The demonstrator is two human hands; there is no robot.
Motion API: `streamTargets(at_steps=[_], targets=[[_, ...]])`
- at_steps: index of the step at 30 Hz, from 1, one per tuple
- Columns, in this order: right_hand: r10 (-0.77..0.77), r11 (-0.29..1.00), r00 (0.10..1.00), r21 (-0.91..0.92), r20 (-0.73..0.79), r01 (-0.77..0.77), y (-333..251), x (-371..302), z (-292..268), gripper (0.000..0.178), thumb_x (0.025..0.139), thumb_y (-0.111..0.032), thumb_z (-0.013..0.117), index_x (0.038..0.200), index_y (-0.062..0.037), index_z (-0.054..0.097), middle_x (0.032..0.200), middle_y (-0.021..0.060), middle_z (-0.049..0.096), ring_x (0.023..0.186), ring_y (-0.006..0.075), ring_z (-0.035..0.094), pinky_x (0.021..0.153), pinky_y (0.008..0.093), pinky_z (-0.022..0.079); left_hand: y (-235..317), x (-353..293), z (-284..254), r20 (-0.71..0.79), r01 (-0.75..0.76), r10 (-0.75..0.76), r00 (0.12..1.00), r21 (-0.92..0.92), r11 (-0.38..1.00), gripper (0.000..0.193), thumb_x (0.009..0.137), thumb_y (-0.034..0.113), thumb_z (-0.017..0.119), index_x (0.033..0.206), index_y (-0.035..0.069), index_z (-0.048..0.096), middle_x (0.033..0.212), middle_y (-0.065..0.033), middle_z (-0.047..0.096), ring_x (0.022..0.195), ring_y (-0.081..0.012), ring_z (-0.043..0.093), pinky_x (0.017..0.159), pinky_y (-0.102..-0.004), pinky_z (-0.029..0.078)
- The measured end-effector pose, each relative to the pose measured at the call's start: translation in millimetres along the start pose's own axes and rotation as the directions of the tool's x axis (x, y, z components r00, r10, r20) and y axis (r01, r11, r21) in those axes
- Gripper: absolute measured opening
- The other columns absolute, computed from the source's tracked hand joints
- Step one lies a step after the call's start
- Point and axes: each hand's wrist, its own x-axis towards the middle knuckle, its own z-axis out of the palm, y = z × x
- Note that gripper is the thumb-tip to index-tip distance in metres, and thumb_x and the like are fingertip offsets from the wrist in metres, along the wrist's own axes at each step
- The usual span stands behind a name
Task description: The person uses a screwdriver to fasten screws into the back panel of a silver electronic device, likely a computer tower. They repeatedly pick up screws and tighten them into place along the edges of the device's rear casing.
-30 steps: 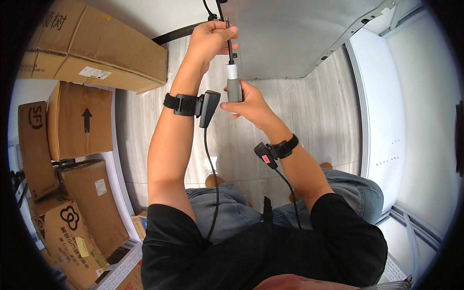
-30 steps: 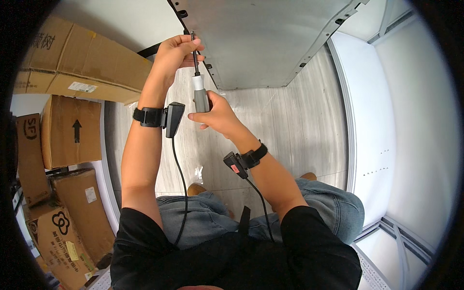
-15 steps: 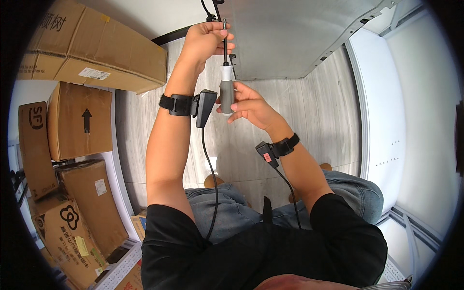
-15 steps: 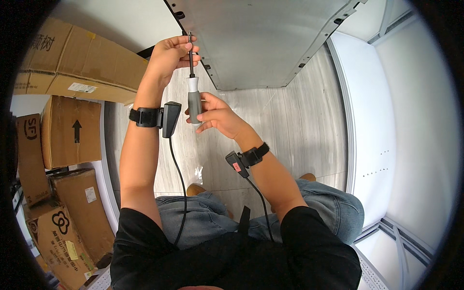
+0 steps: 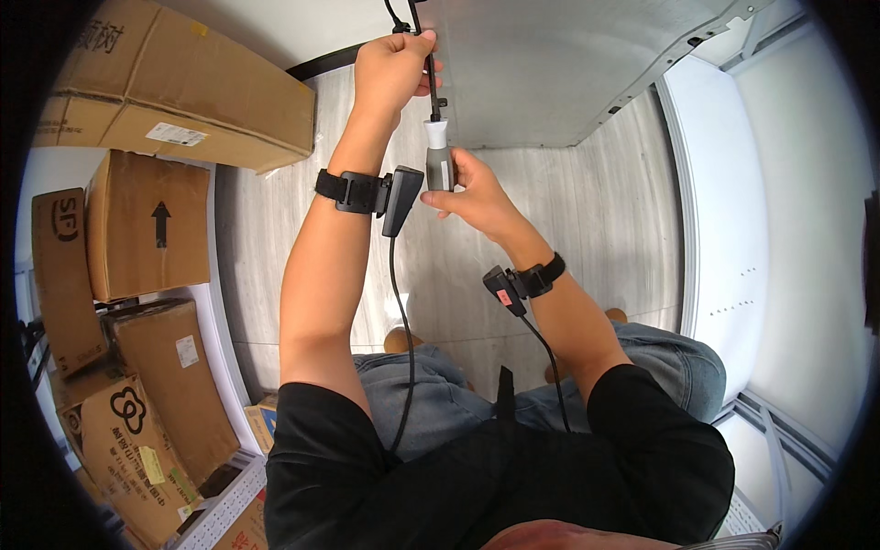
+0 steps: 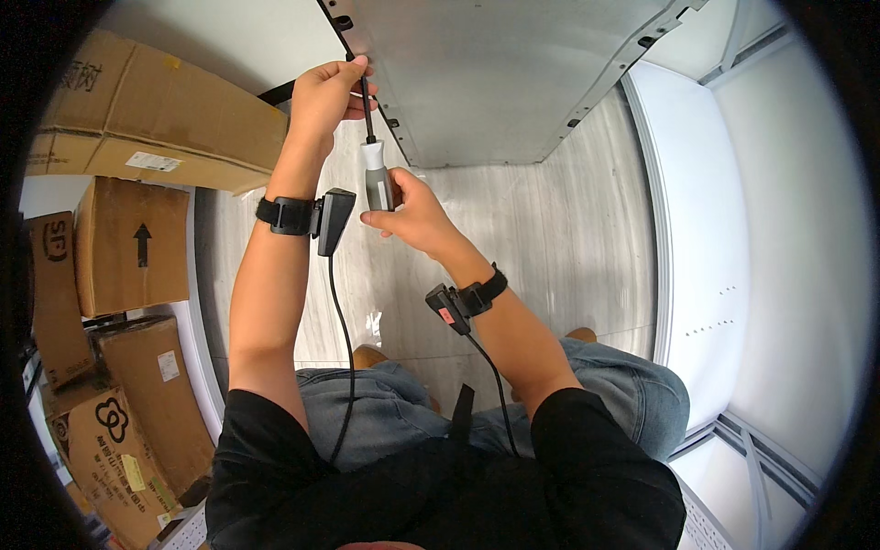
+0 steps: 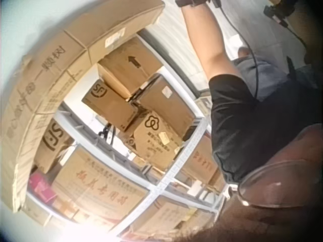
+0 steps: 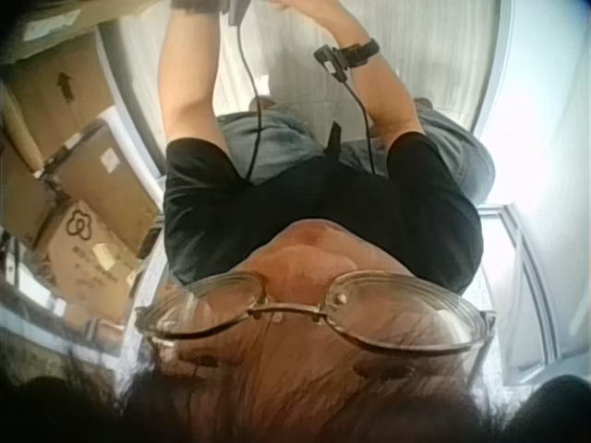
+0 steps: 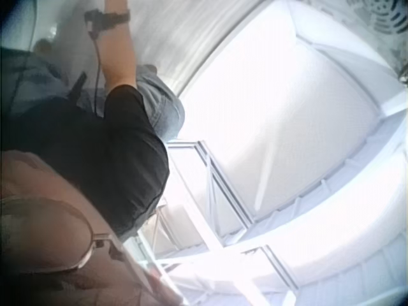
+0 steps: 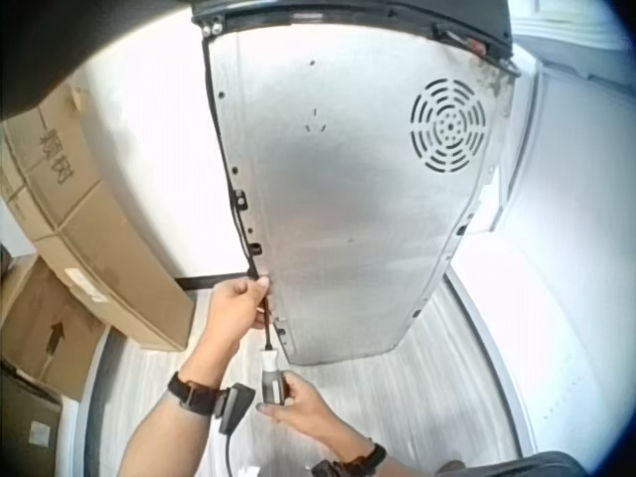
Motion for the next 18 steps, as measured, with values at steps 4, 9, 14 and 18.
streamTargets(at_steps=[4,9,14,18], targets=[[-0.003,0.999,0.999,-0.049,0.039,0.005,5,0,-3,0.041,0.074,-0.008,0.075,0.108,0.0000,0.053,0.089,0.0045,0.057,0.078,0.0133,0.057,0.060,0.0291,0.052,-3,-5,-2,0.042,0.013,-0.011,0.999,-0.048,0.999,0.023,0.089,0.024,0.061,0.084,0.001,0.065,0.073,-0.0087,0.066,0.057,-0.0158,0.064,0.053,-0.0268,0.050],[0.084,0.994,0.989,0.060,0.125,-0.092,-9,-21,-22,0.047,0.070,-0.006,0.074,0.113,-0.0036,0.054,0.086,0.0005,0.055,0.077,0.0106,0.055,0.062,0.0277,0.047,-1,-18,6,0.102,-0.011,0.032,0.994,-0.197,0.980,0.015,0.087,0.018,0.059,0.092,0.004,0.063,0.070,-0.0065,0.065,0.054,-0.0138,0.063,0.048,-0.0244,0.045],[0.135,0.989,0.989,0.057,0.066,-0.138,-21,-57,-63,0.045,0.065,-0.007,0.070,0.109,-0.0052,0.059,0.082,-0.0002,0.057,0.072,0.0112,0.057,0.063,0.0256,0.046,-1,-21,42,0.321,0.013,0.074,0.944,-0.260,0.966,0.017,0.091,0.020,0.056,0.100,0.007,0.062,0.073,-0.0060,0.064,0.058,-0.0160,0.065,0.050,-0.0230,0.043],[0.125,0.992,0.992,0.031,-0.021,-0.124,-61,-90,-118,0.045,0.062,-0.007,0.059,0.107,-0.0031,0.061,0.083,0.0029,0.059,0.071,0.0122,0.056,0.057,0.0232,0.043,2,-27,88,0.288,0.070,0.098,0.953,-0.520,0.851,0.017,0.091,0.019,0.057,0.099,0.003,0.059,0.080,-0.0106,0.065,0.064,-0.0210,0.067,0.056,-0.0271,0.052]])
